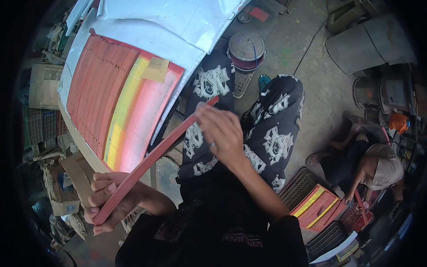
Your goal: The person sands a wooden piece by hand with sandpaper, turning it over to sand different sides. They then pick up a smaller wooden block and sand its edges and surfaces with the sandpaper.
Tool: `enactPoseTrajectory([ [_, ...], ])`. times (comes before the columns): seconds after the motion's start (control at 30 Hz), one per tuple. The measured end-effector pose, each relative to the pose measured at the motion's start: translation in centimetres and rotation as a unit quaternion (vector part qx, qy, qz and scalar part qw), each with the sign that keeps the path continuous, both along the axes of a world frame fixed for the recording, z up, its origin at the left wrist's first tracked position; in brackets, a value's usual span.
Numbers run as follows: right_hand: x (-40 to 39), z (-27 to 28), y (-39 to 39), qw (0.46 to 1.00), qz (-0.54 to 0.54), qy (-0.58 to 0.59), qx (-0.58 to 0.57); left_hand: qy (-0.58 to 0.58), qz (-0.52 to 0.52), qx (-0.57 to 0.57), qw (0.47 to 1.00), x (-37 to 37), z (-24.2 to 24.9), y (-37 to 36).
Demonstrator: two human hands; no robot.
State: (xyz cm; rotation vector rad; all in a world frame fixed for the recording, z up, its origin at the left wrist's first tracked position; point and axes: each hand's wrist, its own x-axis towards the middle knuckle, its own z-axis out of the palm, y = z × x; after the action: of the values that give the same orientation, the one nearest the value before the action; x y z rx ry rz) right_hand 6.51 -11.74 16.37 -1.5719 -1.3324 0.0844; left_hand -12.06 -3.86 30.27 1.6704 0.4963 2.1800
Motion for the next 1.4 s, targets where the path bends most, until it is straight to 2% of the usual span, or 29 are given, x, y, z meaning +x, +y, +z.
enactPoseTrajectory([
  [0.13,1.7,-3.2,0.7,0.999,-0.027,0.001,-0.019,-0.001,-0.026,0.0,1.0,-0.3,0.1,-0.1],
  [0.27,0.3,-0.4,0.6,0.999,0.017,0.038,0.015,-0.003,-0.006,-0.025,1.0,-0.3,0.3,-0.2],
  [0.43,2.4,-4.3,1.6,0.998,-0.021,0.039,-0.038,-0.002,-0.005,-0.015,1.0,-0.2,0.2,0.0],
  [0.57,1.0,-1.2,1.6,0.998,0.015,0.065,0.002,0.0,0.002,-0.019,1.0,-0.3,0.2,0.2],
  [0.73,2.7,-4.6,2.0,0.997,-0.017,0.076,-0.029,0.015,-0.019,-0.015,1.0,-0.8,0.2,0.5],
  [0.83,1.4,-2.3,1.5,0.997,0.001,0.081,-0.002,0.011,-0.014,-0.014,1.0,-1.0,0.2,0.7],
  [1.07,2.3,-3.5,1.7,0.998,-0.022,0.056,-0.014,0.029,-0.007,-0.011,1.0,-1.1,0.2,0.9],
  [1.23,1.6,-2.3,1.2,0.996,0.029,0.078,0.035,0.026,-0.023,-0.014,0.999,-1.5,-0.2,1.3],
  [1.33,3.6,-5.3,1.0,0.992,-0.044,0.113,-0.034,0.034,-0.011,-0.012,0.999,-1.8,0.0,1.4],
  [1.4,4.2,-4.7,0.8,0.987,-0.094,0.126,-0.028,0.043,-0.01,-0.011,0.999,-2.2,0.0,1.7],
])
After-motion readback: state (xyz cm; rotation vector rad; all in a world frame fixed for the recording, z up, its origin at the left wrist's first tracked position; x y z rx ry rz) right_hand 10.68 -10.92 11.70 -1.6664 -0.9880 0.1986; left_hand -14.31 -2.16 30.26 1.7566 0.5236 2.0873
